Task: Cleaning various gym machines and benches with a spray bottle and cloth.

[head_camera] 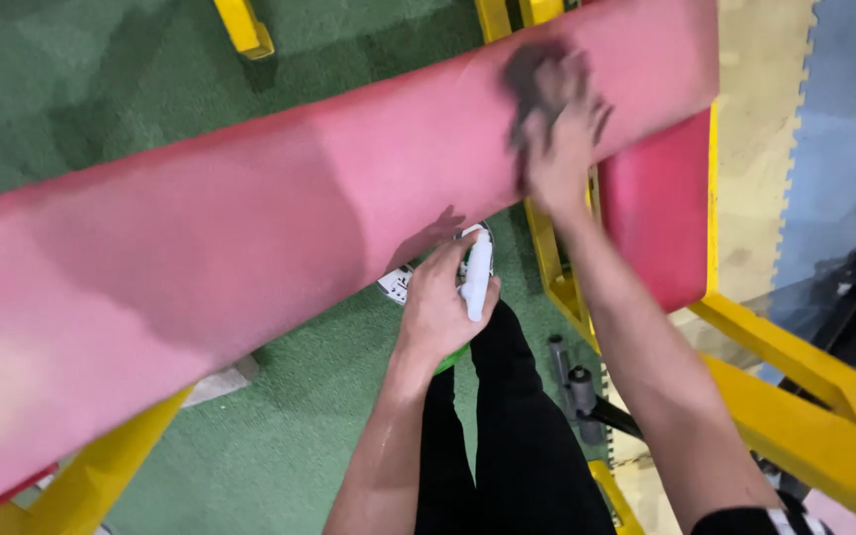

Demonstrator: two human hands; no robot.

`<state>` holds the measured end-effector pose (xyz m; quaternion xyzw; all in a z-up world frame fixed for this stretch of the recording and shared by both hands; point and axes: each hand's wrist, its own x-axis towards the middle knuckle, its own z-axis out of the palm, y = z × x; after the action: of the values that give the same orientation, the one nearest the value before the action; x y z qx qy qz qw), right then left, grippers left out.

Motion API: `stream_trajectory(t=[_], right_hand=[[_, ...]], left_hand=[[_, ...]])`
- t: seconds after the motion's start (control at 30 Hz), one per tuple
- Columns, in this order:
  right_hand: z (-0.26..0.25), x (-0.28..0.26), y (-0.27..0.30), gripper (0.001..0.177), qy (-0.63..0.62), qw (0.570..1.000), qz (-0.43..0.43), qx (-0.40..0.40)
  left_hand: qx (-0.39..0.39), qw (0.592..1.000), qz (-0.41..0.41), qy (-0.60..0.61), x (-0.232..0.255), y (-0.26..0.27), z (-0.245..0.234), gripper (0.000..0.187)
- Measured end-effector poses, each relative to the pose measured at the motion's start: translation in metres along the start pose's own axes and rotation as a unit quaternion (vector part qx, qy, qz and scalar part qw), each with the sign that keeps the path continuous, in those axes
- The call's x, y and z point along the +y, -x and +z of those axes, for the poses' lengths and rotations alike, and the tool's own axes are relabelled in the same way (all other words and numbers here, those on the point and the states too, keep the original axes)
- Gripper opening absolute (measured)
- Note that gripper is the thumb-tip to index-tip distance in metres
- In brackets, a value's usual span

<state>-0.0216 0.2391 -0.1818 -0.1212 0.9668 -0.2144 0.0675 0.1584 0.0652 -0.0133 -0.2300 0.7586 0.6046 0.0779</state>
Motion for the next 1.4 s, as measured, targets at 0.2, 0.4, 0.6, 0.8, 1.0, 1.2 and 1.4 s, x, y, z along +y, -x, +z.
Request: stream_trajectory(t=[0.2,0.4,0.6,0.8,1.0,1.2,1.4], right_hand=[[-0.042,0.004,0.055,0.054,-0.168,0.968,-0.130,-0.136],[-0.045,0.004,0.021,0.054,-0.154,0.985,-0.017,-0.070],[-0.029,-0.091,0.057,0.054,-0.123,0.965,-0.195,-0.122],[-0.002,0.023,0.060,0.081,0.289,0.755,-0.559,-0.185],[-0.055,-0.081,-0.008,0.083,0.118,0.781,-0.530,-0.307],[-0.030,-0.183,0.034,0.083,0.076,0.711,-0.645,-0.269],[-0.030,-0.070,0.028,0.072,0.279,0.531,-0.785,-0.155]], left_hand=[[-0.015,0.999,0.018,0.034,-0.006,-0.010,0.010,0.059],[-0.022,0.995,0.031,0.087,0.011,-0.007,-0.003,0.077],[0.068,0.998,-0.003,0.012,-0.008,0.025,-0.007,0.053],[0.155,0.986,0.015,0.055,-0.008,0.050,-0.010,0.055],[0.164,0.977,-0.041,0.132,-0.001,0.068,-0.019,0.056],[0.372,0.918,-0.084,0.111,-0.043,0.092,0.005,0.039],[0.422,0.896,-0.080,0.114,-0.065,0.112,-0.003,0.041]])
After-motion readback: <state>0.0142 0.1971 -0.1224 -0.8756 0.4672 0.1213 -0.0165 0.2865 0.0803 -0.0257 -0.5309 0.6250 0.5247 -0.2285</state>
